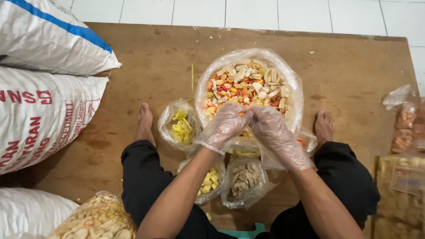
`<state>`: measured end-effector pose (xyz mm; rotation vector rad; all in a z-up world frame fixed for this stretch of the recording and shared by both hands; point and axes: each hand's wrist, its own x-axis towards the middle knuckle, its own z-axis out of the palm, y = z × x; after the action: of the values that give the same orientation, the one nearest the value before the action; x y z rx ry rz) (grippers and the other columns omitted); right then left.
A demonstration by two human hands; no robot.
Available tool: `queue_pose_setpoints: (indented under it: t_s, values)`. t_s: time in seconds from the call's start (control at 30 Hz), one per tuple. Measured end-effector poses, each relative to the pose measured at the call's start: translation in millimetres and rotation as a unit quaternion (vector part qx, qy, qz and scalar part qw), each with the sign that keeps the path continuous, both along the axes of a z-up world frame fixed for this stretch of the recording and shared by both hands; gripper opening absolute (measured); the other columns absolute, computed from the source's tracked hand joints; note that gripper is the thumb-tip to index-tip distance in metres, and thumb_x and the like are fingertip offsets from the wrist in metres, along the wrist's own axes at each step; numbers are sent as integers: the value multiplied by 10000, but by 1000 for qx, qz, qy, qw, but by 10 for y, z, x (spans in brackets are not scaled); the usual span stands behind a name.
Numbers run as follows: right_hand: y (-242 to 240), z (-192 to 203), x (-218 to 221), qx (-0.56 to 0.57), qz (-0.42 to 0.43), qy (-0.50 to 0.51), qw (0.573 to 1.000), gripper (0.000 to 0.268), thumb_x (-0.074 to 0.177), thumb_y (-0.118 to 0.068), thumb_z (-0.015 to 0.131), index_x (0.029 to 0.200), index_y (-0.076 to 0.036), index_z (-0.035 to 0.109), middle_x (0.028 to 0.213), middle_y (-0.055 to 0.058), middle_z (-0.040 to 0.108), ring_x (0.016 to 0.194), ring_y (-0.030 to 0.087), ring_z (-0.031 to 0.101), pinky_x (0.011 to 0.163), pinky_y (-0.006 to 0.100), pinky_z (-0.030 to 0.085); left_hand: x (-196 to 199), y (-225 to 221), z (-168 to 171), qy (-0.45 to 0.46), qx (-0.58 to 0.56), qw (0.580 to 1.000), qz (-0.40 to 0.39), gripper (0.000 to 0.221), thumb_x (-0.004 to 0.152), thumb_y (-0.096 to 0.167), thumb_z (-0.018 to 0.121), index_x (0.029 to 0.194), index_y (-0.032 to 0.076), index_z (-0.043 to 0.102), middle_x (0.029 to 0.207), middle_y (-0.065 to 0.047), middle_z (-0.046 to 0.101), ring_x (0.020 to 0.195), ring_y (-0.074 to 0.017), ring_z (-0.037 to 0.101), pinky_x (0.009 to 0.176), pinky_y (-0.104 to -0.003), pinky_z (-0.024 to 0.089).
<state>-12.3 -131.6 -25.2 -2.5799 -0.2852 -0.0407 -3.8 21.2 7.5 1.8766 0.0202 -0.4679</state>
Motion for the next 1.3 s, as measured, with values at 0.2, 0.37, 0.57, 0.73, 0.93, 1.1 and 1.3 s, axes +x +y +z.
queue_pose_setpoints:
  t_s: [0.2,0.37,0.57,0.73,0.93,1.1,1.3]
  values:
    - [49,-6,-45,-1,49,1,999,78,825,-262,669,765,-247,716,647,23,701,776,287,730,700,415,576,-64,36,86,27,-16,999,19,247,878,352,668,942,165,816,950,-155,777,1037,-326,733,834,-458,558]
    - [19,173,-111,65,33,4,997,261,962,-245,596,750,-123,687,669,203,652,752,453,660,650,529,505,12,37,-324,40,-15,998,49,323,906,429,659,910,146,815,891,-149,768,955,-278,732,850,-441,548]
    - [-212,349,-46,68,35,-52,996,208,941,-177,702,757,-83,674,637,224,604,712,450,660,622,507,502,22,-3,-374,30,-36,996,74,480,943,578,588,945,148,802,887,-127,757,966,-274,726,846,-444,544]
    - [-1042,83,-104,93,-21,-55,994,130,977,-157,717,861,-97,723,679,163,619,703,314,668,703,385,521,-72,-52,444,53,-5,995,84,496,941,554,442,1019,204,784,873,-119,744,928,-277,708,841,-389,526]
    - [-969,719,-326,12,-63,-70,995,180,902,-241,815,1030,-114,819,832,208,709,880,431,679,909,523,493,-53,-172,548,140,-140,970,142,373,922,338,470,1078,185,772,635,34,469,601,-107,484,564,-244,371]
    - [-1266,169,-242,-36,-73,-37,996,166,876,-379,803,1029,-317,818,851,45,728,950,317,695,1098,523,388,-9,-197,328,88,-183,973,110,351,975,251,449,1199,141,696,602,26,403,550,-59,442,526,-195,368]
    - [-1372,152,-303,-67,-66,-39,995,236,861,-421,781,1089,-358,786,891,21,725,986,288,692,1147,552,303,216,-550,-176,158,-79,974,143,368,838,276,646,1186,180,717,674,-27,645,502,-113,635,457,-292,556]
